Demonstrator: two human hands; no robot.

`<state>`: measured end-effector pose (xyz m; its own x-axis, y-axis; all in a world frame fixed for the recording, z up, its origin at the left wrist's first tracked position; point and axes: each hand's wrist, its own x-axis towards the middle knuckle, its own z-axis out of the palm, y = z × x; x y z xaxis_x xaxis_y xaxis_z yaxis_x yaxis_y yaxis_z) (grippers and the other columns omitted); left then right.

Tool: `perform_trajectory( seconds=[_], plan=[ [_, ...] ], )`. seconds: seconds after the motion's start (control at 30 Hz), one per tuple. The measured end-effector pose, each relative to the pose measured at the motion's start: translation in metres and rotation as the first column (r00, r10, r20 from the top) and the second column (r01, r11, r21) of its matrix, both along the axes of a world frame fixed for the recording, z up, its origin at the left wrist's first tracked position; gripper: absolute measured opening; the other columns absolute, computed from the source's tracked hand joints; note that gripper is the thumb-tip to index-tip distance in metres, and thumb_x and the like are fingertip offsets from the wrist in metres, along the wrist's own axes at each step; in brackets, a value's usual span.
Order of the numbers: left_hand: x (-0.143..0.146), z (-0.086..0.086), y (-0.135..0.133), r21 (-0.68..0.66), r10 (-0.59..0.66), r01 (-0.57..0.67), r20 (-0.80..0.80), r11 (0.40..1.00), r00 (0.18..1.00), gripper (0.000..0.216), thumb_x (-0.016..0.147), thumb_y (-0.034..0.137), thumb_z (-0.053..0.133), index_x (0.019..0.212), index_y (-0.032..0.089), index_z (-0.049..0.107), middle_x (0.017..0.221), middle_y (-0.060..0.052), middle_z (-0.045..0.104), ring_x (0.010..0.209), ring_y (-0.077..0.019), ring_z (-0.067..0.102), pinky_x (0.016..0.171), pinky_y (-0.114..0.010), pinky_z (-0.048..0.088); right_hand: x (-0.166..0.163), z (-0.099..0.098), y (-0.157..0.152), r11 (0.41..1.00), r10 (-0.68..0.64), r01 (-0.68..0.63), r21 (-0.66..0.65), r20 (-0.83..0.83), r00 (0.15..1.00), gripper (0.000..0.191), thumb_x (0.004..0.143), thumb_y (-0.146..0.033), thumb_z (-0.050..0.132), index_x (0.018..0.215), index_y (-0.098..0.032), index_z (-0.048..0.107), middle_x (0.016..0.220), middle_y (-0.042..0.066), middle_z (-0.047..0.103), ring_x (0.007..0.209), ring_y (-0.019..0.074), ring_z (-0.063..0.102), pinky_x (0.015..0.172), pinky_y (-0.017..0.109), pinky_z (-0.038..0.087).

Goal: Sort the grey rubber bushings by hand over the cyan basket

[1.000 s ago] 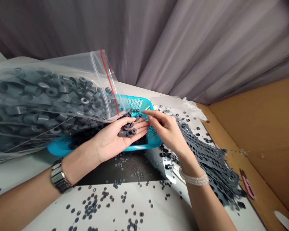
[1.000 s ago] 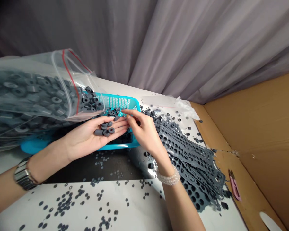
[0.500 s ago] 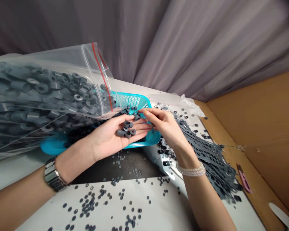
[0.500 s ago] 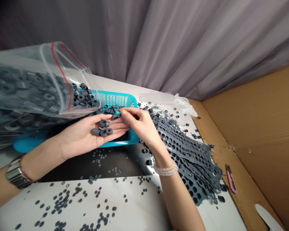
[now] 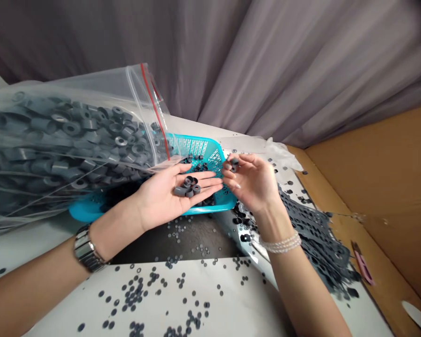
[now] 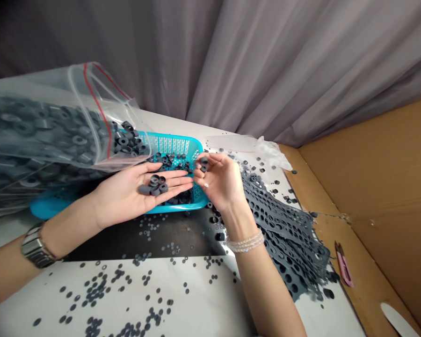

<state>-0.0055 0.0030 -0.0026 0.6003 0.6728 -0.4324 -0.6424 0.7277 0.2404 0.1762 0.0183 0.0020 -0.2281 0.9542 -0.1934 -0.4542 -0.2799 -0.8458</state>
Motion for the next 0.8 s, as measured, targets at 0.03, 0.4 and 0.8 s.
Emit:
perform_trajectory(
  seconds=[0.03, 0.4, 0.8],
  plan=[
    [0.000, 0.000, 0.000, -0.008, 0.021, -0.021, -0.004, 1.000, 1.000, 0.051, 0.089, 0.020, 0.038, 0.130, -0.009, 0.035, 0.124, -0.032, 0.051, 0.120, -0.0360, 0.045, 0.094, -0.040, 0.047, 0.002, 0.001, 0.001, 1.000, -0.017, 0.017, -0.012, -0.028, 0.999, 0.014, 0.072, -0.024, 0.049, 0.067, -0.014, 0.059, 0.065, 0.001, 0.048, 0.052, 0.0081, 0.039, 0.041, 0.021, 0.022],
    [0.001, -0.003, 0.000, 0.072, 0.063, -0.059, -0.048, 0.996, 0.997, 0.047, 0.081, 0.011, 0.045, 0.126, 0.000, 0.042, 0.119, -0.023, 0.057, 0.113, -0.0294, 0.054, 0.096, -0.041, 0.045, -0.012, 0.007, -0.010, 0.995, 0.067, -0.080, 0.054, 0.216, 0.974, 0.037, 0.076, -0.031, 0.063, 0.057, -0.020, 0.033, 0.049, -0.009, 0.025, 0.041, 0.0047, 0.014, 0.038, 0.021, 0.009],
    [0.000, -0.007, 0.002, 0.195, 0.058, -0.040, -0.087, 0.980, 0.995, 0.014, 0.079, 0.009, 0.042, 0.072, 0.011, 0.054, 0.072, -0.010, 0.060, 0.080, -0.0218, 0.063, 0.065, -0.031, 0.052, -0.022, 0.018, -0.031, 0.775, -0.192, -0.516, 0.364, 0.914, 0.356, 0.016, 0.078, -0.023, 0.063, 0.094, -0.022, 0.065, 0.053, -0.007, 0.035, 0.048, 0.0076, 0.030, 0.047, 0.023, 0.024]
  ],
)
